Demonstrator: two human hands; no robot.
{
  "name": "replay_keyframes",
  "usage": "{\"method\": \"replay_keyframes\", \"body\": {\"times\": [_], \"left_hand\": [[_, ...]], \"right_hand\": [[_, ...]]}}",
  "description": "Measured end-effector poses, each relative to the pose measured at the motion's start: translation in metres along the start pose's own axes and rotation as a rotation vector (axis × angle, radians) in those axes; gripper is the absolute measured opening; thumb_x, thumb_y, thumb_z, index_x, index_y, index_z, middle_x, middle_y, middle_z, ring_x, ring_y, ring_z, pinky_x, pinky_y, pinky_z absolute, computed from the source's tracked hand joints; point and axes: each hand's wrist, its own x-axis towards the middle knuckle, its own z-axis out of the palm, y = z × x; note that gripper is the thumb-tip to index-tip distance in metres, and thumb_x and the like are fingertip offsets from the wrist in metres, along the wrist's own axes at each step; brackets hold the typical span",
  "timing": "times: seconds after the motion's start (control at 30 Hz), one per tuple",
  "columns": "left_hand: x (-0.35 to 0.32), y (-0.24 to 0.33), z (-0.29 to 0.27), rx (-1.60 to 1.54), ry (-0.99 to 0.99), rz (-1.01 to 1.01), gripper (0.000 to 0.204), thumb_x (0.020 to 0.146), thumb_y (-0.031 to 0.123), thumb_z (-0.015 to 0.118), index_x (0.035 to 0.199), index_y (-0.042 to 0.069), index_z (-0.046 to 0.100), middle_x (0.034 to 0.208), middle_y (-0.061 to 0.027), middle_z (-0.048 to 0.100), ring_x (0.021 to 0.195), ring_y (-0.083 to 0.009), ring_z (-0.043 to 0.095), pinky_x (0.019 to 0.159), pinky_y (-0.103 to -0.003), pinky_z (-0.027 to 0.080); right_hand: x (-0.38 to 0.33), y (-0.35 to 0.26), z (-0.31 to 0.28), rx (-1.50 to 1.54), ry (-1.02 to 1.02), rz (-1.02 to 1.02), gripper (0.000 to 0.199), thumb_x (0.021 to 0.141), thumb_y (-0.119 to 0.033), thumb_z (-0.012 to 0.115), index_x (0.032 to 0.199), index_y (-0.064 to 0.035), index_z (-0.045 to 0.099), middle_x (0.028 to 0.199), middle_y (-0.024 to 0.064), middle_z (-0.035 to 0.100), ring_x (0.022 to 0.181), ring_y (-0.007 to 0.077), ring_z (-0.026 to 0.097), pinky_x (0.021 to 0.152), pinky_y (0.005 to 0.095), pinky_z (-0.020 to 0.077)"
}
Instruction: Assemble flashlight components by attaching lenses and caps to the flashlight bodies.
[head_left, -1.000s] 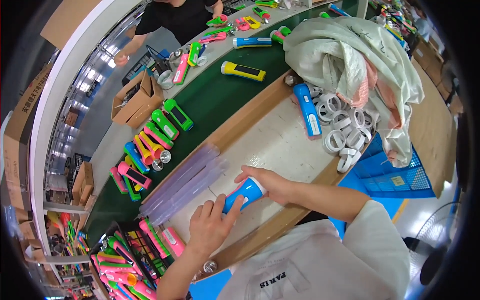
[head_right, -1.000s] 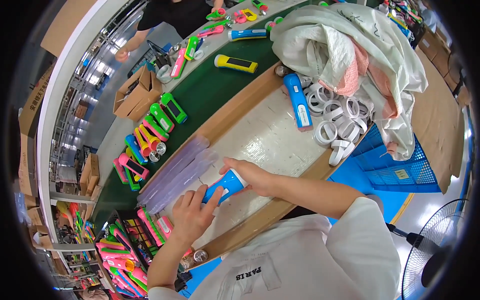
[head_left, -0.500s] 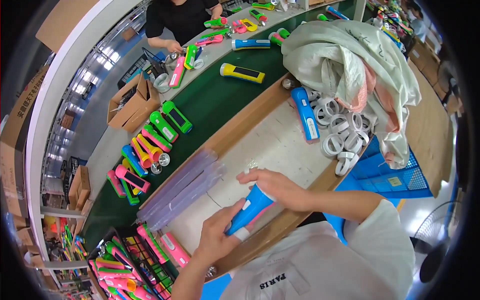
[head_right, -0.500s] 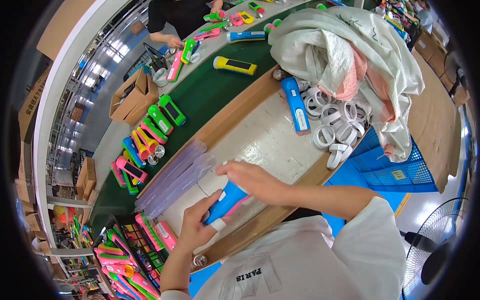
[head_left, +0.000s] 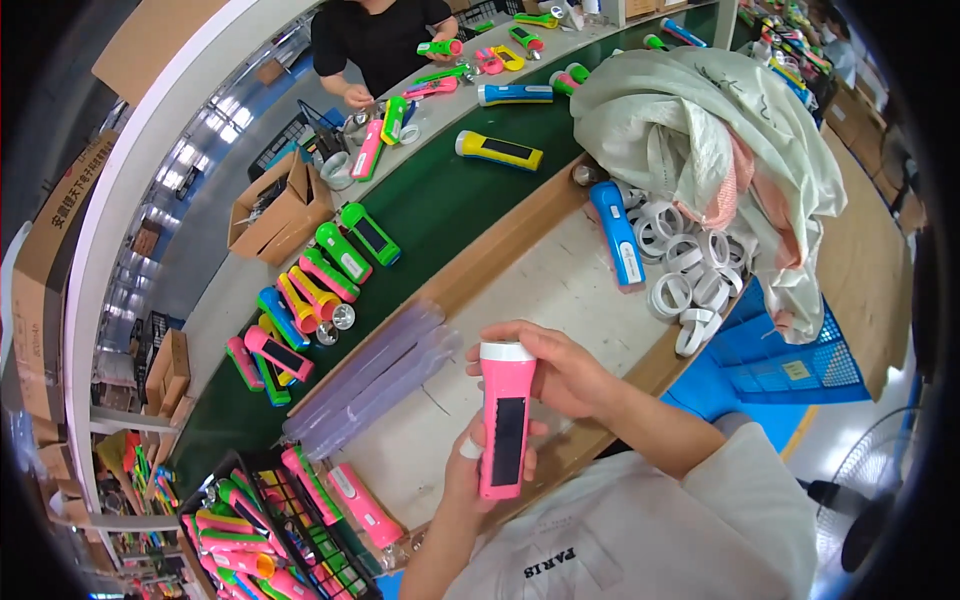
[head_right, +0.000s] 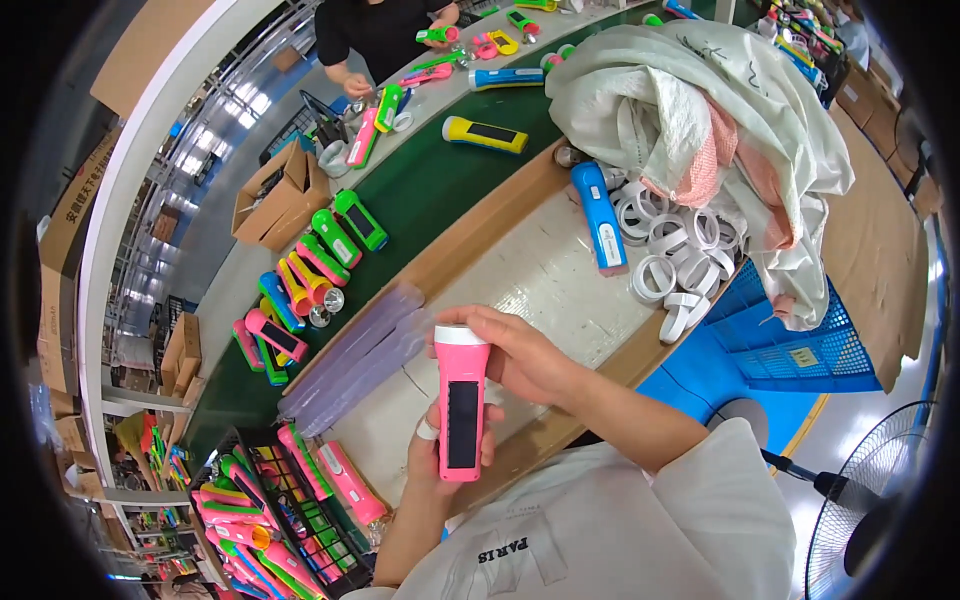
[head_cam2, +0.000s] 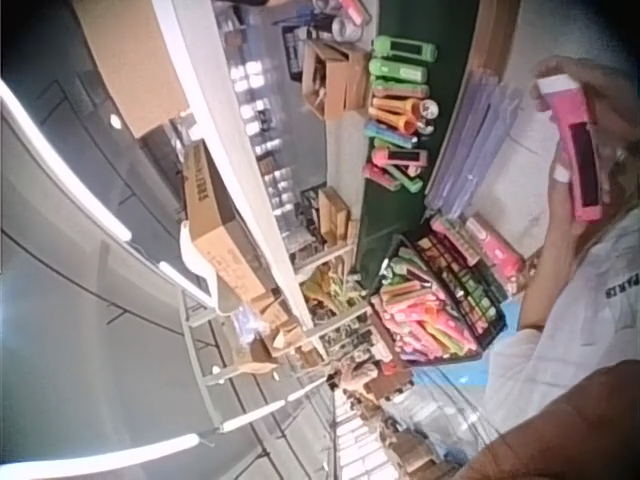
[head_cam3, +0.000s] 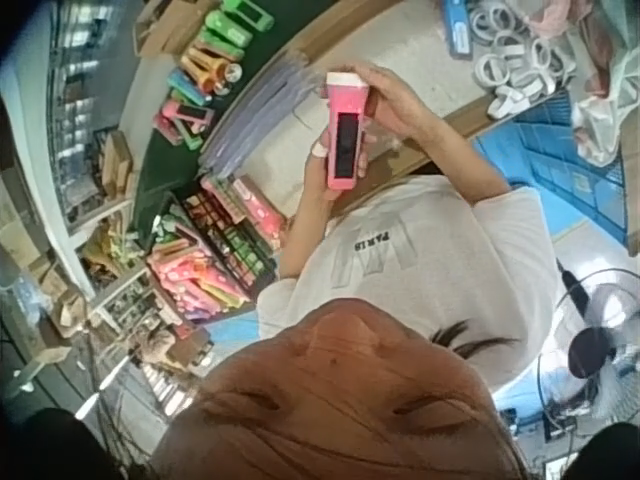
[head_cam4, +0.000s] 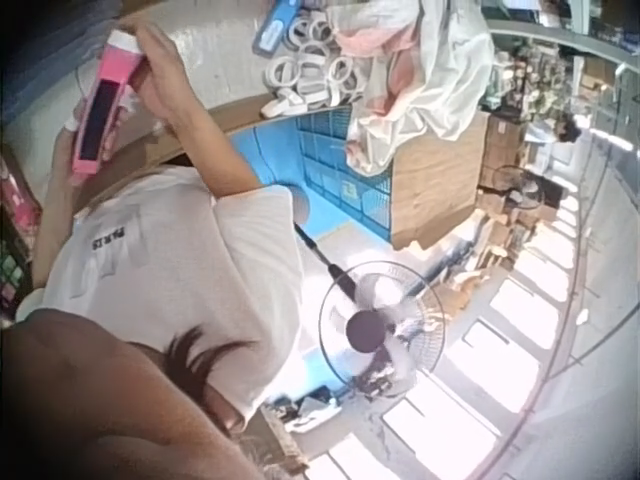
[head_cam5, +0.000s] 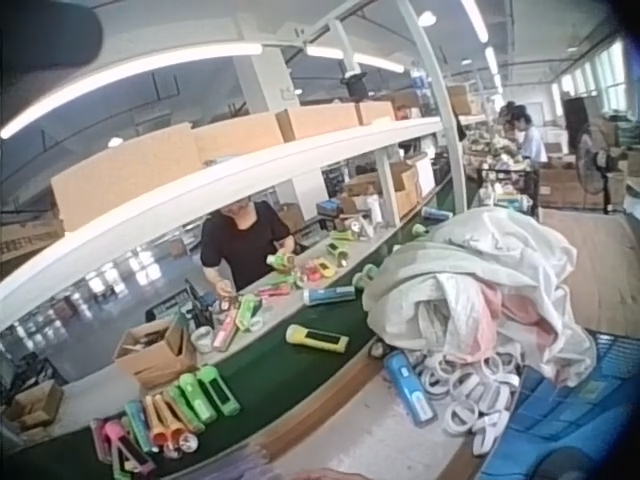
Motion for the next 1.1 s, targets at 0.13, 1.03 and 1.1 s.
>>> {"method": "replay_keyframes", "body": {"times": [0.13, 1.03, 1.1], "left_hand": [[-0.007, -0.014, 0.004, 0.011, 0.238, -0.091, 0.070, 0.093, 0.051, 0.051, 0.142, 0.005, 0.031, 0.124, -0.0244, 0.054, 0.084, -0.0325, 0.064, 0.072, -0.039, 0.055], [-0.031, -0.027, 0.046, 0.263, 0.222, -0.171, 0.045, 0.079, 0.009, 0.070, 0.116, 0.005, 0.045, 0.083, -0.0053, 0.059, 0.066, -0.0131, 0.059, 0.056, -0.027, 0.047], [-0.028, -0.022, 0.050, 0.463, 0.308, -0.099, 0.044, 0.079, 0.008, 0.069, 0.116, 0.005, 0.045, 0.083, -0.0056, 0.059, 0.066, -0.0137, 0.058, 0.055, -0.027, 0.047]], "right_hand": [[-0.008, 0.014, 0.006, -0.005, 0.197, -0.002, 0.044, 0.096, -0.034, 0.055, 0.126, -0.0025, 0.051, 0.117, 0.0133, 0.059, 0.116, 0.0246, 0.056, 0.095, 0.0369, 0.0475], [-0.017, 0.018, 0.013, 0.099, -0.052, 0.000, 0.039, 0.076, -0.033, 0.073, 0.096, -0.0079, 0.051, 0.099, 0.0173, 0.063, 0.106, 0.0345, 0.061, 0.096, 0.0458, 0.0484], [-0.016, 0.007, 0.025, -0.037, 0.011, 0.011, 0.039, 0.076, -0.033, 0.073, 0.096, -0.0082, 0.051, 0.100, 0.0174, 0.063, 0.106, 0.0347, 0.062, 0.098, 0.0473, 0.0471]]}}
